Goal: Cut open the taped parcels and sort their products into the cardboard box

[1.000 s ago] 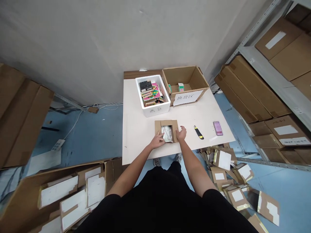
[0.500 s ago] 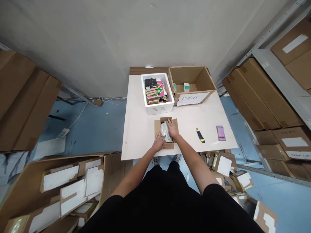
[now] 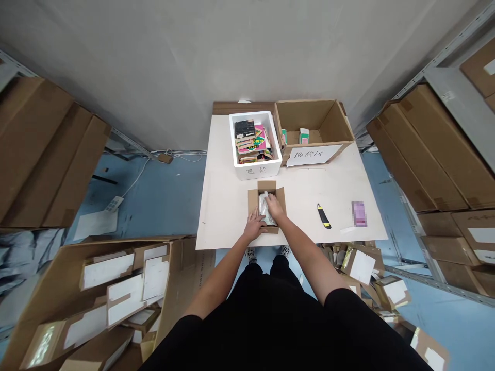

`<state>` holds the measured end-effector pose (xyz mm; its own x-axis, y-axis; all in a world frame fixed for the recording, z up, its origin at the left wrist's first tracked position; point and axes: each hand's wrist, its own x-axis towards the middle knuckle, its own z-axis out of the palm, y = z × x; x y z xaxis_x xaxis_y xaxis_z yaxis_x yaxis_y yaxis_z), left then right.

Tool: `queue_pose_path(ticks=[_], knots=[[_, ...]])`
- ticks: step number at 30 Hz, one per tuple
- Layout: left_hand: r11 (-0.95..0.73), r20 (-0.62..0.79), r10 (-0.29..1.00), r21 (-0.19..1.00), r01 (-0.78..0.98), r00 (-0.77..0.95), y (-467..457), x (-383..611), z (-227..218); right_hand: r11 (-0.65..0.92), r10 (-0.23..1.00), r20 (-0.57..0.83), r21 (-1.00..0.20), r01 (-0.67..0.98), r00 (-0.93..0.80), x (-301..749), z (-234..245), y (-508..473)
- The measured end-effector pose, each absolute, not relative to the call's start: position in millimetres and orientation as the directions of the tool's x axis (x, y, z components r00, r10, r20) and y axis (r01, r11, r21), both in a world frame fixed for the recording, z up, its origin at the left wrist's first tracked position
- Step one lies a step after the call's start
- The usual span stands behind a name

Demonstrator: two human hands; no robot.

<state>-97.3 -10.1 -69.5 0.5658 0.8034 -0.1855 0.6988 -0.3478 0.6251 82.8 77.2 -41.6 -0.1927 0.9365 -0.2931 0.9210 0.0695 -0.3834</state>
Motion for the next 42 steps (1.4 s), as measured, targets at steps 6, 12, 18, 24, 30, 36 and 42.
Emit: queue_pose_path(ticks=[6,12,18,24,30,36,42], knots=[[-0.376,-0.151,0.792,0.642,0.668,0.591,-8,-93,-71,-0.107,0.900,-0.436,-0.216,0.971,0.002,74,-44,81],[-0.349,-0.172,0.793,0.659,0.666,0.585,-8,-98,-66,-0.206,0.873,-0.480,-0.193,0.959,0.090,51,-54,81],[-0.361,-0.177,0.778,0.660,0.659,0.603,-8,-98,-63,-0.274,0.877,-0.461,-0.248,0.929,0.136,45,-60,74],[-0.367,-0.177,0.784,0.640,0.675,0.595,-9,-97,-61,-0.285,0.887,-0.428,-0.206,0.936,0.175,39,-60,71],[-0.382,-0.142,0.799,0.631,0.675,0.585,-6,-100,-60,-0.277,0.923,-0.333,-0.220,0.935,0.195,33,-42,59],[-0.458,-0.030,0.816,0.576,0.677,0.577,-12,-105,-56,-0.263,0.960,-0.168,-0.280,0.924,0.222,38,-24,40],[-0.455,0.015,0.853,0.511,0.729,0.522,-27,-118,-46,-0.158,0.985,0.002,-0.374,0.914,0.172,46,-14,35]])
